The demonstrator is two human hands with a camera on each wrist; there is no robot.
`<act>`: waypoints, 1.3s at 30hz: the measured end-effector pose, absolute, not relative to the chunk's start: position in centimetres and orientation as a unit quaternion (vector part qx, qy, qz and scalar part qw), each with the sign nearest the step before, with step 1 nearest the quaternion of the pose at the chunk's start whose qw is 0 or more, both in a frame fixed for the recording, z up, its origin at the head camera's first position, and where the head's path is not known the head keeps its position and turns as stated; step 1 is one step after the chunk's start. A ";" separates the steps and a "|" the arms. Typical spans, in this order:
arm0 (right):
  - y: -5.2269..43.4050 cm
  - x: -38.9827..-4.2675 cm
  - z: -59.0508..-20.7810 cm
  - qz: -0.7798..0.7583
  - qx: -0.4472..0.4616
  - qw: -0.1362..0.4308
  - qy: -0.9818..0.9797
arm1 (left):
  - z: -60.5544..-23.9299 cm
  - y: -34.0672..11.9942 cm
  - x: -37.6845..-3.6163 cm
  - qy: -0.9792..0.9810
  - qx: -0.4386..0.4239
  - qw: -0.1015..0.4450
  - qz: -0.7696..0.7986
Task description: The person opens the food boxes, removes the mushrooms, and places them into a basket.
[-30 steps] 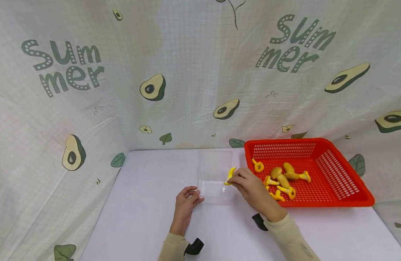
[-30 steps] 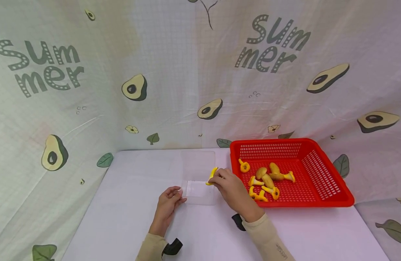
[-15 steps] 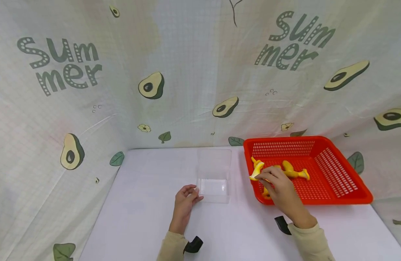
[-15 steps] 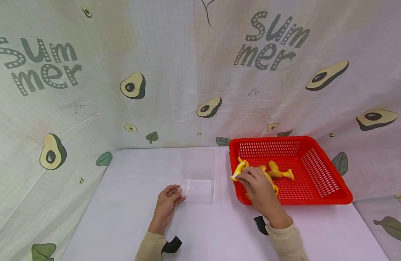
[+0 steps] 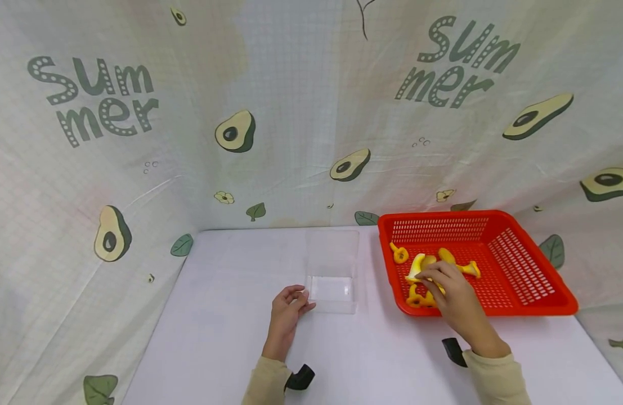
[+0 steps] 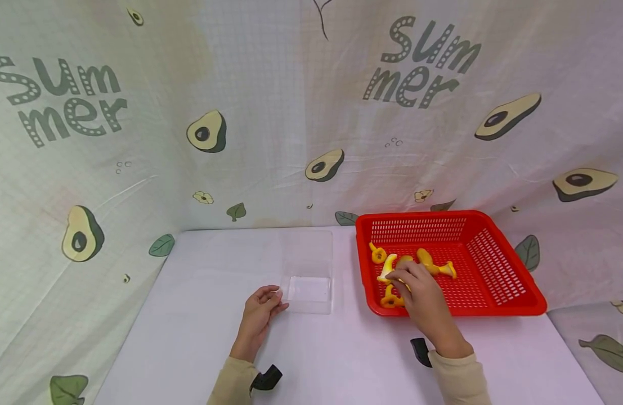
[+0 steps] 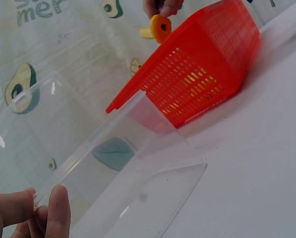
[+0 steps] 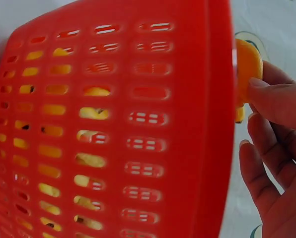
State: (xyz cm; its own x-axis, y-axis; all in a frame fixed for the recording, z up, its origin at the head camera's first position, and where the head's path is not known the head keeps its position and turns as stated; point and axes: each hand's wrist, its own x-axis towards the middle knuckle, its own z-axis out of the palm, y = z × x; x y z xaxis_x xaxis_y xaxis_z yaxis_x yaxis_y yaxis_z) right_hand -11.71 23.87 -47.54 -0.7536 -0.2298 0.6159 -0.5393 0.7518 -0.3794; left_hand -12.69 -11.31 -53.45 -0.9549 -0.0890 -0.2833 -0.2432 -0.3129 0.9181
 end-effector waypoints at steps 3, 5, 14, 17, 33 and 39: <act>24.1 -11.6 -48.0 0.275 0.207 0.272 -0.899 | -53.5 -11.4 -12.7 0.585 -0.141 0.047 0.797; 24.1 -11.6 -48.3 0.279 0.207 0.266 -0.899 | -53.5 -11.4 -12.7 0.587 -0.142 0.046 0.796; 24.2 -11.3 -49.2 0.308 0.176 0.214 -0.910 | -53.5 -11.5 -12.6 0.588 -0.142 0.049 0.794; 24.1 -11.1 -49.2 0.313 0.171 0.208 -0.911 | -53.5 -11.6 -12.6 0.590 -0.140 0.049 0.793; 24.6 -10.3 -49.1 0.312 0.146 0.207 -0.916 | -53.9 -12.2 -12.9 0.589 -0.142 0.052 0.794; 25.4 -9.7 -49.1 0.298 0.135 0.214 -0.920 | -54.2 -12.3 -12.6 0.588 -0.144 0.056 0.794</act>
State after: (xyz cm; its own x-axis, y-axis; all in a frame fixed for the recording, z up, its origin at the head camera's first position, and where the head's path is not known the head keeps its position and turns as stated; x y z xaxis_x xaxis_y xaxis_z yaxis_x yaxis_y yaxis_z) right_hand -9.72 25.43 -49.12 -0.8718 -0.1205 0.4748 -0.3761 0.7858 -0.4911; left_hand -12.60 -12.28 -54.19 -0.9524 -0.0797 -0.2942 -0.2583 -0.3014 0.9178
